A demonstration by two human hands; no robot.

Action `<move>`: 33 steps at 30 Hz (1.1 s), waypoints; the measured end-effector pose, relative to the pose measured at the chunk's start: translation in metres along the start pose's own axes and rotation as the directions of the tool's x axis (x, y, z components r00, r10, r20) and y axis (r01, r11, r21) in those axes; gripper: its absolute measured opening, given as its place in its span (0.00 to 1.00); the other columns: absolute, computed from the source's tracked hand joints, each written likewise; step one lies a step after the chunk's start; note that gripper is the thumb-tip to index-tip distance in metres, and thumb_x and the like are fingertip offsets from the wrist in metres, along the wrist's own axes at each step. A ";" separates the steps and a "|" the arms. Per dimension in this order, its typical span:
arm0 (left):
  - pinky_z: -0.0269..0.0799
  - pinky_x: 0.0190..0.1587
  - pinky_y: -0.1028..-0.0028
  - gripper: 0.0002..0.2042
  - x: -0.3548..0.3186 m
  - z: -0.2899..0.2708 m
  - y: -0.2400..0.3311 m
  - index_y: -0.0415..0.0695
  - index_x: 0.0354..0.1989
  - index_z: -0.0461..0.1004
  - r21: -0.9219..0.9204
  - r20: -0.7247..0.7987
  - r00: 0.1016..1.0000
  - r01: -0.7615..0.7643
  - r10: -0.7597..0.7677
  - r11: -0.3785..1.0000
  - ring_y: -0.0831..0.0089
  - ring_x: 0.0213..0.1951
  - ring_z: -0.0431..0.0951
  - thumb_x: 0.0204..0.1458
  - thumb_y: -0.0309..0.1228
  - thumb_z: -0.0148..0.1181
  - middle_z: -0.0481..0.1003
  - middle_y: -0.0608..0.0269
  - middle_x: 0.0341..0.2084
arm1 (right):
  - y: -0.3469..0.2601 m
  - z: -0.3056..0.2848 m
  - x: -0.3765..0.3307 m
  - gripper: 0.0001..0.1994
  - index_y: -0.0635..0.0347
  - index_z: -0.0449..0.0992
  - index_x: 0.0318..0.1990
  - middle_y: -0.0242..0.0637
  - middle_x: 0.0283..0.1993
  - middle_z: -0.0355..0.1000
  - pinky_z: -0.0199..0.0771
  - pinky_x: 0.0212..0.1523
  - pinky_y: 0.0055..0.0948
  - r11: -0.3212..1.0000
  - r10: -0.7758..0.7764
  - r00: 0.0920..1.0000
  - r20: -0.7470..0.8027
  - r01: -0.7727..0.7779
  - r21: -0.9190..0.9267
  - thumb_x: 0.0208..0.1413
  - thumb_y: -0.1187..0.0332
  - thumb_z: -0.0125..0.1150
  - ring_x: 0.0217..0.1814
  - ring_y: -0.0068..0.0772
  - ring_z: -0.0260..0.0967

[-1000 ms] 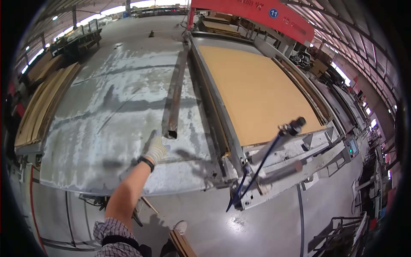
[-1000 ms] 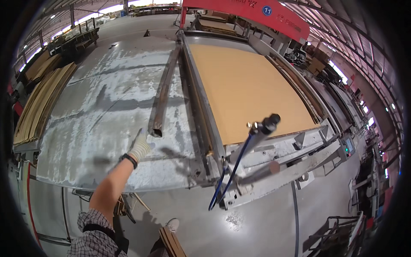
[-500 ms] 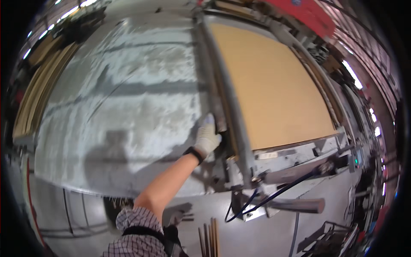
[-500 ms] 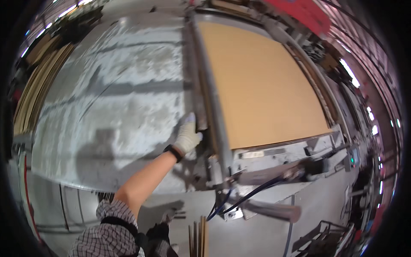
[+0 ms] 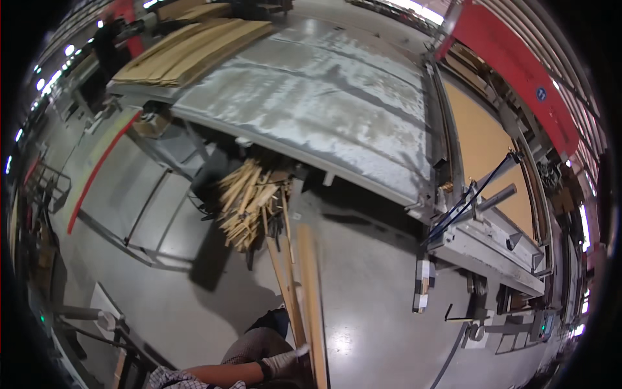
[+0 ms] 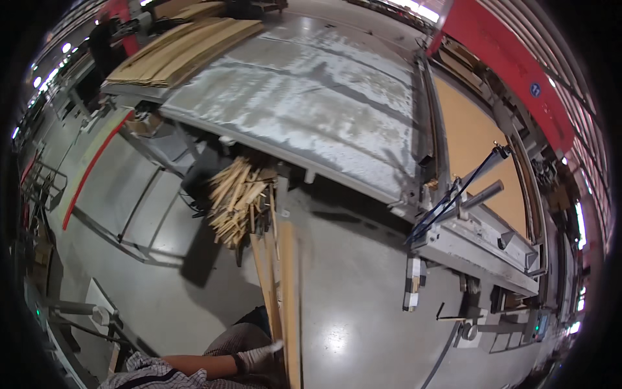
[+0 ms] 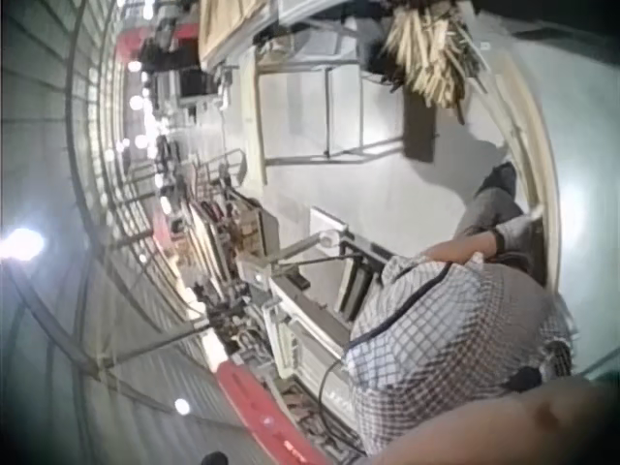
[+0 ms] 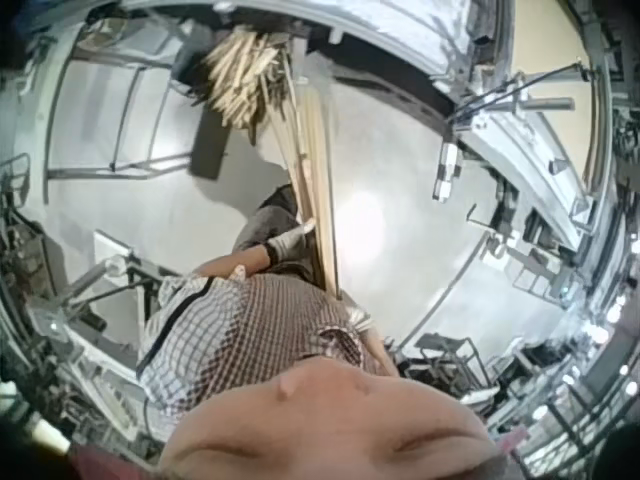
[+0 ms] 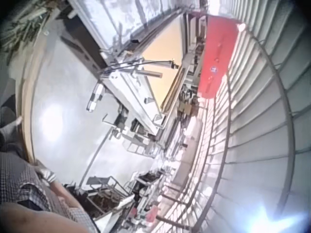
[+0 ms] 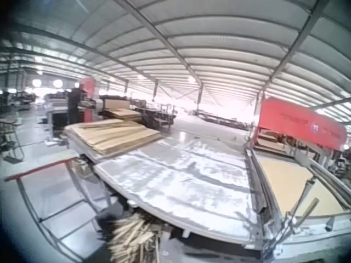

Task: Trimming and organizing cardboard sheets using a combination of industrial machinery and a manual utility knife.

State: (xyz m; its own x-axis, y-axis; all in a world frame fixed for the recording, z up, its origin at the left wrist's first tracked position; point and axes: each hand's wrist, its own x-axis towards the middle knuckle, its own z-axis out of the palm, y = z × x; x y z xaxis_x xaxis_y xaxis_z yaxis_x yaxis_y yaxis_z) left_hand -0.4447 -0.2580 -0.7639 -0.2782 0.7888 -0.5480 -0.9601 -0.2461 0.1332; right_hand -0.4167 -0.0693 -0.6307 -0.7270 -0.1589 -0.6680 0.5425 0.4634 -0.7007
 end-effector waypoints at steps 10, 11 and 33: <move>0.54 0.67 0.53 0.49 -0.426 -0.352 -0.067 0.44 0.68 0.50 0.156 -0.549 0.024 -0.979 0.835 0.131 0.57 0.66 0.55 0.45 0.63 0.61 0.54 0.56 0.66 | -0.081 0.227 -0.079 0.44 0.56 0.53 0.67 0.50 0.49 0.71 0.72 0.49 0.45 0.535 0.066 0.869 0.490 0.384 -0.752 0.41 0.59 0.68 0.49 0.52 0.72; 0.66 0.60 0.50 0.45 -0.468 -0.346 -0.070 0.47 0.63 0.61 0.390 -0.595 -0.225 -0.920 0.771 0.032 0.52 0.56 0.67 0.43 0.68 0.59 0.67 0.55 0.56 | -0.090 0.246 -0.066 0.44 0.56 0.53 0.67 0.50 0.49 0.71 0.73 0.49 0.45 0.411 0.086 0.872 0.483 0.410 -0.814 0.41 0.59 0.67 0.49 0.52 0.72; 0.70 0.52 0.60 0.21 -0.712 -0.677 0.037 0.49 0.51 0.66 -0.198 -0.635 0.242 -0.969 0.733 0.148 0.63 0.47 0.72 0.53 0.44 0.62 0.68 0.58 0.51 | -0.309 0.619 0.300 0.19 0.57 0.77 0.41 0.47 0.41 0.75 0.73 0.44 0.44 -0.040 -0.512 0.772 0.377 0.417 -0.908 0.43 0.56 0.64 0.42 0.52 0.74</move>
State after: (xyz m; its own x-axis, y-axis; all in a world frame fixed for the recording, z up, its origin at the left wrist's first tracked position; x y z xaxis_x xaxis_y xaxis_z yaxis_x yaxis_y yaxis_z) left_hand -0.2618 -1.2101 -0.9274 -0.7524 -0.3475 -0.5595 0.1337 -0.9124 0.3869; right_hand -0.5422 -0.7998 -0.7702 -0.6804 -0.6882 -0.2518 -0.7068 0.7071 -0.0229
